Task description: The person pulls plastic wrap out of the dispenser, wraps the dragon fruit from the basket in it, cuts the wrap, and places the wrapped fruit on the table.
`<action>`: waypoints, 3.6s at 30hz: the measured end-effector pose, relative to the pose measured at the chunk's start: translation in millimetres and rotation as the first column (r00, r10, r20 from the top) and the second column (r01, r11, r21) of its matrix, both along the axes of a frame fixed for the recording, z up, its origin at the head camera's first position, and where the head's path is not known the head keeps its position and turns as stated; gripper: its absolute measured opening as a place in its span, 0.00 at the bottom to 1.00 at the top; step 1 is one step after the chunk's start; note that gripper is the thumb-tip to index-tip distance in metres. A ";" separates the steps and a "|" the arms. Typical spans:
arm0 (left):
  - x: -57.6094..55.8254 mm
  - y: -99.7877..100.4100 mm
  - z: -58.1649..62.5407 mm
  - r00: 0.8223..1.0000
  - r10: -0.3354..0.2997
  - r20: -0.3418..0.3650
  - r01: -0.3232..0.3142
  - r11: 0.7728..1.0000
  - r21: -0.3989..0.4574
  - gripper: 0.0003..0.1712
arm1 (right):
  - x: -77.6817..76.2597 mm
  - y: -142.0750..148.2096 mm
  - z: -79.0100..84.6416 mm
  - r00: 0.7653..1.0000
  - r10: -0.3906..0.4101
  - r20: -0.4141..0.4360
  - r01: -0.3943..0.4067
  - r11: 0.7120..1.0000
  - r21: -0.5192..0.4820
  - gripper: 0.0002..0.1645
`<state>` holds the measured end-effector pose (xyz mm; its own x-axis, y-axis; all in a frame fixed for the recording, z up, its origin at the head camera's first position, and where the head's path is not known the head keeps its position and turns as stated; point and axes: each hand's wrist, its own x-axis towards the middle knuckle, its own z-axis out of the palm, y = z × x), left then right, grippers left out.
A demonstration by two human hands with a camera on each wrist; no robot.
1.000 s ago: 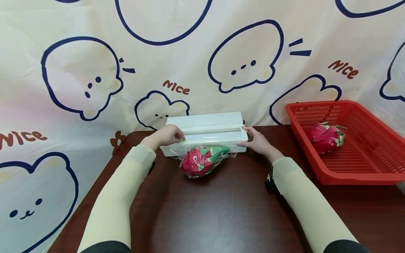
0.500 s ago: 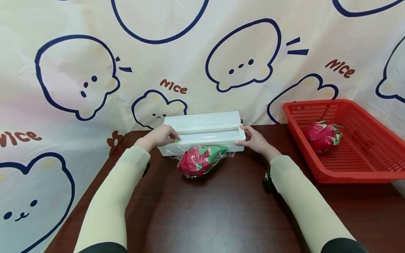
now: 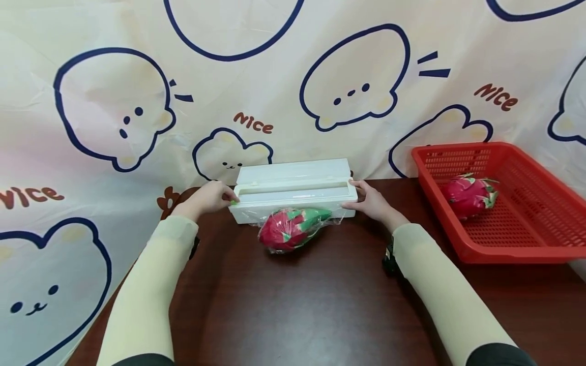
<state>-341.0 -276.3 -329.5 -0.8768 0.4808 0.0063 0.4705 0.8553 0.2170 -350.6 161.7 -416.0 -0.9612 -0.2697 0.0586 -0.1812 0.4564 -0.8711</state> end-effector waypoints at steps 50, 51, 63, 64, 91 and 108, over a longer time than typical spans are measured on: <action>32.4 27.0 -59.5 0.935 0.022 -0.353 0.022 0.992 0.120 0.11 | 28.4 -13.8 7.9 0.769 0.167 -0.617 0.033 0.954 0.299 0.14; 32.0 27.7 -59.6 0.933 0.020 -0.359 0.021 0.994 0.111 0.09 | 28.6 -14.0 8.9 0.760 0.174 -0.626 0.038 0.950 0.310 0.13; 41.6 36.1 -46.2 0.994 0.101 0.030 -0.105 0.922 0.372 0.05 | 36.6 -30.2 21.9 0.808 0.186 -0.559 0.031 0.934 0.356 0.04; 42.8 37.9 -45.4 0.992 0.092 0.082 -0.118 0.899 0.421 0.04 | 38.2 -32.8 23.3 0.837 0.178 -0.517 0.021 0.935 0.355 0.04; 70.2 62.0 -56.2 0.995 0.086 0.054 -0.102 0.844 0.527 0.28 | 48.9 -41.9 13.2 0.977 0.071 -0.199 -0.052 0.994 0.099 0.06; 64.1 81.0 -65.5 0.973 -0.054 0.224 -0.072 0.851 0.520 0.49 | 46.6 -53.2 10.8 0.929 0.196 -0.312 -0.100 0.949 0.300 0.05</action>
<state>-276.9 -195.3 -395.1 -0.8892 0.4538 0.0586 0.3488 0.5894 0.7287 -304.0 108.5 -405.2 -0.8457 -0.4590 0.2723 -0.5234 0.6132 -0.5917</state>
